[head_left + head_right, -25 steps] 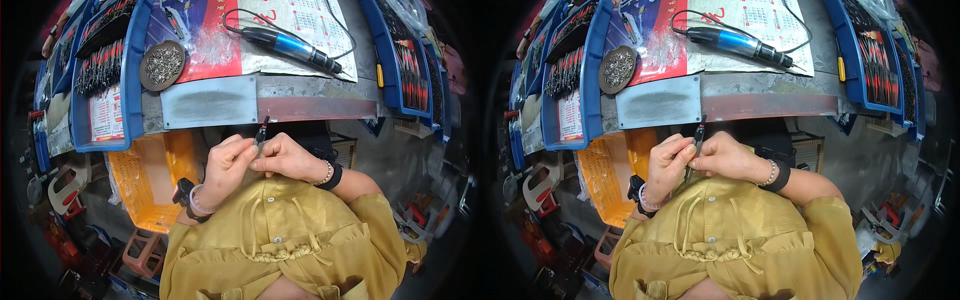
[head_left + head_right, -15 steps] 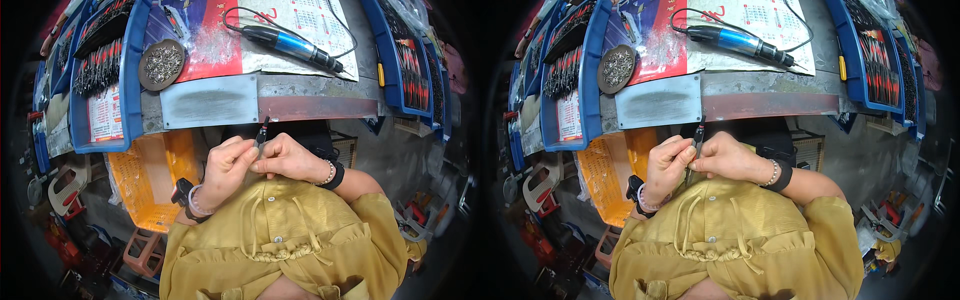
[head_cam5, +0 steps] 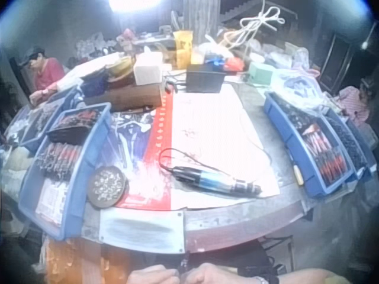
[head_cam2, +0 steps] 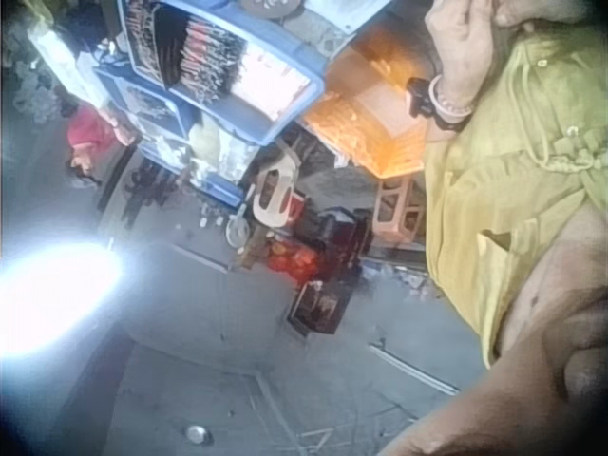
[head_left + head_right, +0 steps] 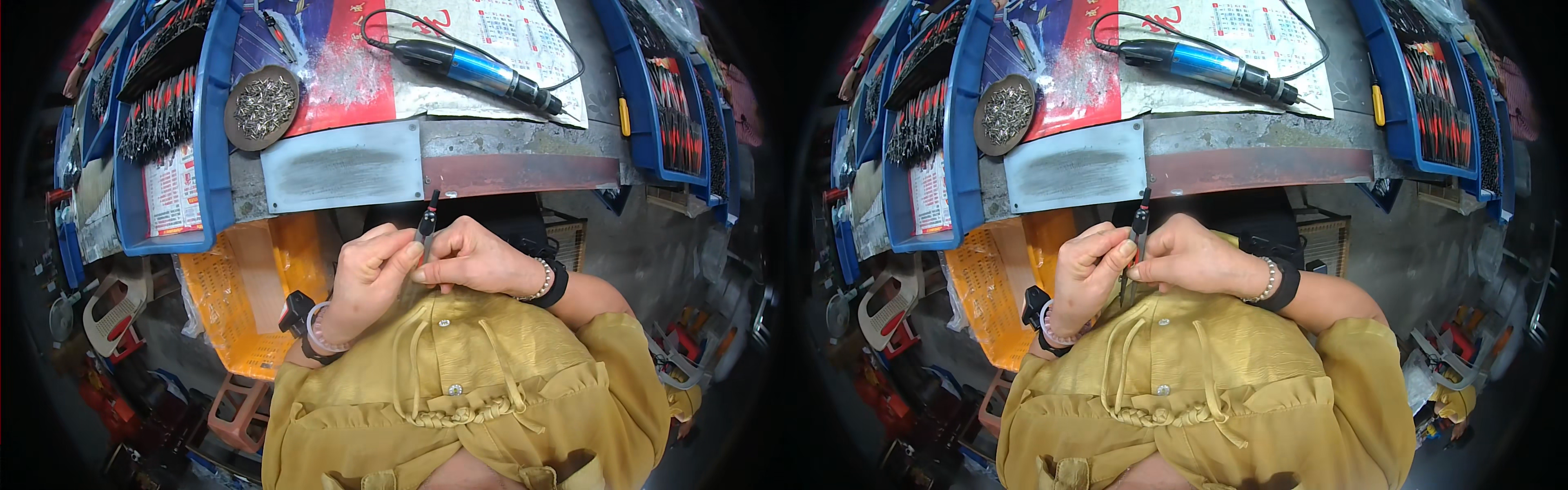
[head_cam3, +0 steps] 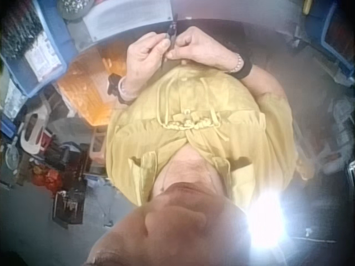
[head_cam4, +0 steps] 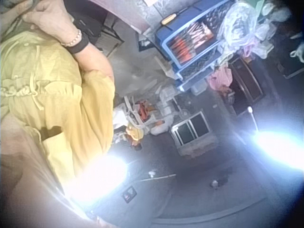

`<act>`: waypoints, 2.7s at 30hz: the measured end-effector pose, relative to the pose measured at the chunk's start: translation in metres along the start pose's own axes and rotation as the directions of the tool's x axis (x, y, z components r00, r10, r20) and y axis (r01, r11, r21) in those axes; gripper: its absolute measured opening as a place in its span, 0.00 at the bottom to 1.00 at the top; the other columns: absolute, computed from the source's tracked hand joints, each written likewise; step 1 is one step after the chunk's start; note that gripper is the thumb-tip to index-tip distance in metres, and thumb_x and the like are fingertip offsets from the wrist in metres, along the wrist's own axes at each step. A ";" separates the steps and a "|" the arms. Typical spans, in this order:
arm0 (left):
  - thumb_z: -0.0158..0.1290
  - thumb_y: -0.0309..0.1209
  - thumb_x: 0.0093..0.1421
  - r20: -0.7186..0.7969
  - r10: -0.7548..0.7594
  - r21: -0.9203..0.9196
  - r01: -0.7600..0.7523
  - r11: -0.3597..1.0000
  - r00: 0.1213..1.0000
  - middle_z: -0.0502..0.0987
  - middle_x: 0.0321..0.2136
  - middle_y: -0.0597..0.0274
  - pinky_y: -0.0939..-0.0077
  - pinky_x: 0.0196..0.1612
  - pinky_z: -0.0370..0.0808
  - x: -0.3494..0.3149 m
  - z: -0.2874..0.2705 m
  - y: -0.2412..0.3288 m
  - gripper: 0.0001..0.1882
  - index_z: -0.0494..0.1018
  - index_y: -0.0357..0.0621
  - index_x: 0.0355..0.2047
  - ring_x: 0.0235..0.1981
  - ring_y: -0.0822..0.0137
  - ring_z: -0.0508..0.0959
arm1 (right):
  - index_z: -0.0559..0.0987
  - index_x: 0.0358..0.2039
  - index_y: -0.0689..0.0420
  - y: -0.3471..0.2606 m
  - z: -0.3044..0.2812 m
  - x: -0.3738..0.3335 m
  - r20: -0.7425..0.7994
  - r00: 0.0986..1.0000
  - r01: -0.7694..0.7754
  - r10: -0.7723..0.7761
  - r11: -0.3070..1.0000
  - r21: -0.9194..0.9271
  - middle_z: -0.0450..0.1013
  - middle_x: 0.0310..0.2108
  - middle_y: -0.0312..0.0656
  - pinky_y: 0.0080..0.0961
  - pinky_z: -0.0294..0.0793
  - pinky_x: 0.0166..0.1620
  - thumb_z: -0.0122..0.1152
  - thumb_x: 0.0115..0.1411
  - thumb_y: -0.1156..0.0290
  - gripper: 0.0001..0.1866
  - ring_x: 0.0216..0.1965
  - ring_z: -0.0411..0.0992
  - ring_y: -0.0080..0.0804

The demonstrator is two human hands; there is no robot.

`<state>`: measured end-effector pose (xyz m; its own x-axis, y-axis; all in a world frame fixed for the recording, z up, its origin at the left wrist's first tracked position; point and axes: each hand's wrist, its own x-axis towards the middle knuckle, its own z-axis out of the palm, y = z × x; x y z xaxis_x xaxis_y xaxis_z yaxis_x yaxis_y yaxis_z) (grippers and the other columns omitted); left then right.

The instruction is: The person assembles small key components at a workbench. They insert a metal pin into a black plastic housing, use a rotary tool to grind the pin, then use pliers to trim and adjust the assembly. The process is repeated for a second component.

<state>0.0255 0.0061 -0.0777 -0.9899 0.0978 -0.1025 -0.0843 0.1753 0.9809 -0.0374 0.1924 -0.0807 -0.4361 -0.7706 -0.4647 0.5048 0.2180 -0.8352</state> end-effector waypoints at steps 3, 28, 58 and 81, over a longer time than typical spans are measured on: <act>0.54 0.24 0.62 0.023 -0.009 0.003 0.009 1.000 1.000 0.69 0.20 0.58 0.75 0.26 0.66 0.000 -0.002 0.000 0.07 0.76 0.30 0.37 0.21 0.68 0.69 | 0.76 0.14 0.63 0.000 -0.002 0.000 0.007 1.000 -0.007 0.007 1.000 -0.011 0.72 0.13 0.37 0.19 0.65 0.22 0.66 0.57 0.68 0.18 0.17 0.68 0.16; 0.53 0.21 0.60 0.003 0.048 0.127 -0.048 0.991 0.999 0.72 0.21 0.53 0.73 0.25 0.69 0.003 -0.015 0.006 0.08 0.76 0.29 0.38 0.21 0.62 0.73 | 0.79 0.19 0.65 -0.011 0.008 0.012 0.009 0.995 -0.098 0.098 0.981 0.168 0.74 0.19 0.36 0.15 0.68 0.25 0.64 0.57 0.72 0.12 0.19 0.70 0.17; 0.63 0.36 0.57 0.431 -0.100 -0.868 0.442 0.226 0.897 0.81 0.40 0.53 0.50 0.61 0.69 0.021 -0.015 -0.046 0.18 0.76 0.35 0.42 0.56 0.53 0.74 | 0.69 0.47 0.64 -0.042 -0.233 -0.064 -0.666 0.317 -0.811 -0.675 0.172 -0.560 0.75 0.38 0.62 0.45 0.75 0.45 0.51 0.60 0.73 0.15 0.44 0.75 0.56; 0.44 0.32 0.71 0.039 -0.384 -0.596 0.330 0.732 0.923 0.69 0.20 0.71 0.86 0.21 0.64 -0.005 0.009 0.003 0.11 0.70 0.37 0.45 0.18 0.81 0.66 | 0.75 0.45 0.63 -0.047 0.005 -0.043 -0.043 0.838 0.246 -0.544 0.446 -0.861 0.71 0.38 0.47 0.28 0.77 0.33 0.63 0.51 0.81 0.19 0.33 0.75 0.41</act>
<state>0.0317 0.0153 -0.0758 -0.8766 0.0614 -0.4773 -0.4560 -0.4228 0.7831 -0.0385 0.2124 -0.0199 -0.6722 -0.7385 0.0524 -0.5229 0.4234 -0.7398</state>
